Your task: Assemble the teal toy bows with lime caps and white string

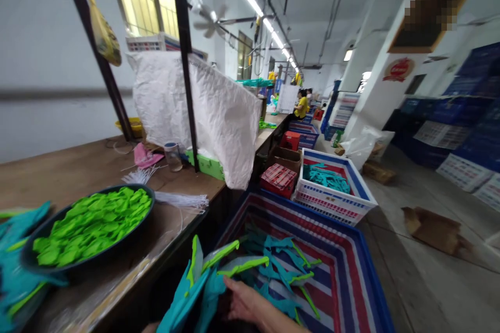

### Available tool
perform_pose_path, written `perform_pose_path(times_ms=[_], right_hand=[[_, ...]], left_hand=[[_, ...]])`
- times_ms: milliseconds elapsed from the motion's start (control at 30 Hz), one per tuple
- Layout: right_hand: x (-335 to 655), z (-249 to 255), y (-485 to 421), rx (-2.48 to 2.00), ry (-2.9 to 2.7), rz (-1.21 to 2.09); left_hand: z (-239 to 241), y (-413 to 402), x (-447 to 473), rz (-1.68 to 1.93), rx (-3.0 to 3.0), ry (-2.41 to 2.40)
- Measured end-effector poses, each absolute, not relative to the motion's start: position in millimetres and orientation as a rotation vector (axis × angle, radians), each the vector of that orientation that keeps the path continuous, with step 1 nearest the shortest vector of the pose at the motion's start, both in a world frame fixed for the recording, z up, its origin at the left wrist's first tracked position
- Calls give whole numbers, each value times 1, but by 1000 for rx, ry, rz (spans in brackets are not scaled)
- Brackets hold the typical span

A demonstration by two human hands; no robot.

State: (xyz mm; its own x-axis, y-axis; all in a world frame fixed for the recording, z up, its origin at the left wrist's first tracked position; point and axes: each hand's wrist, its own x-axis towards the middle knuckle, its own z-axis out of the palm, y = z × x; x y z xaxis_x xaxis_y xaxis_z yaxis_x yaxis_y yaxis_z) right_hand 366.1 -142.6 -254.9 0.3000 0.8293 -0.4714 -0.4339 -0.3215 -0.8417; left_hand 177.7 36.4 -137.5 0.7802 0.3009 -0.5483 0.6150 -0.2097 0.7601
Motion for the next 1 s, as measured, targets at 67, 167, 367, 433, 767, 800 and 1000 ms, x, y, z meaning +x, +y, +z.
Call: perform_pose_path(times_ms=[67, 167, 367, 433, 767, 800, 1000], right_hand=[[363, -245, -154, -1517, -465, 1357], [365, -221, -165, -1686, -662, 1420], [351, -154, -153, -1699, -1146, 1586], [343, -129, -148, -1646, -1292, 1643], [382, -66, -80, -1580, -1402, 1100], [390, -71, -63, -1616, -1352, 963], [419, -120, 39, -1825, -1345, 518]], left_hand=[[-147, 36, 168, -321, 1809, 735], [-166, 30, 151, -317, 1802, 809], [-180, 7, 139, -244, 2005, 854], [-175, 1, 136, -222, 2085, 827], [-133, -3, 110, -149, 2334, 883], [-127, 0, 106, -128, 2328, 888], [-93, 27, 78, 35, 2100, 942]])
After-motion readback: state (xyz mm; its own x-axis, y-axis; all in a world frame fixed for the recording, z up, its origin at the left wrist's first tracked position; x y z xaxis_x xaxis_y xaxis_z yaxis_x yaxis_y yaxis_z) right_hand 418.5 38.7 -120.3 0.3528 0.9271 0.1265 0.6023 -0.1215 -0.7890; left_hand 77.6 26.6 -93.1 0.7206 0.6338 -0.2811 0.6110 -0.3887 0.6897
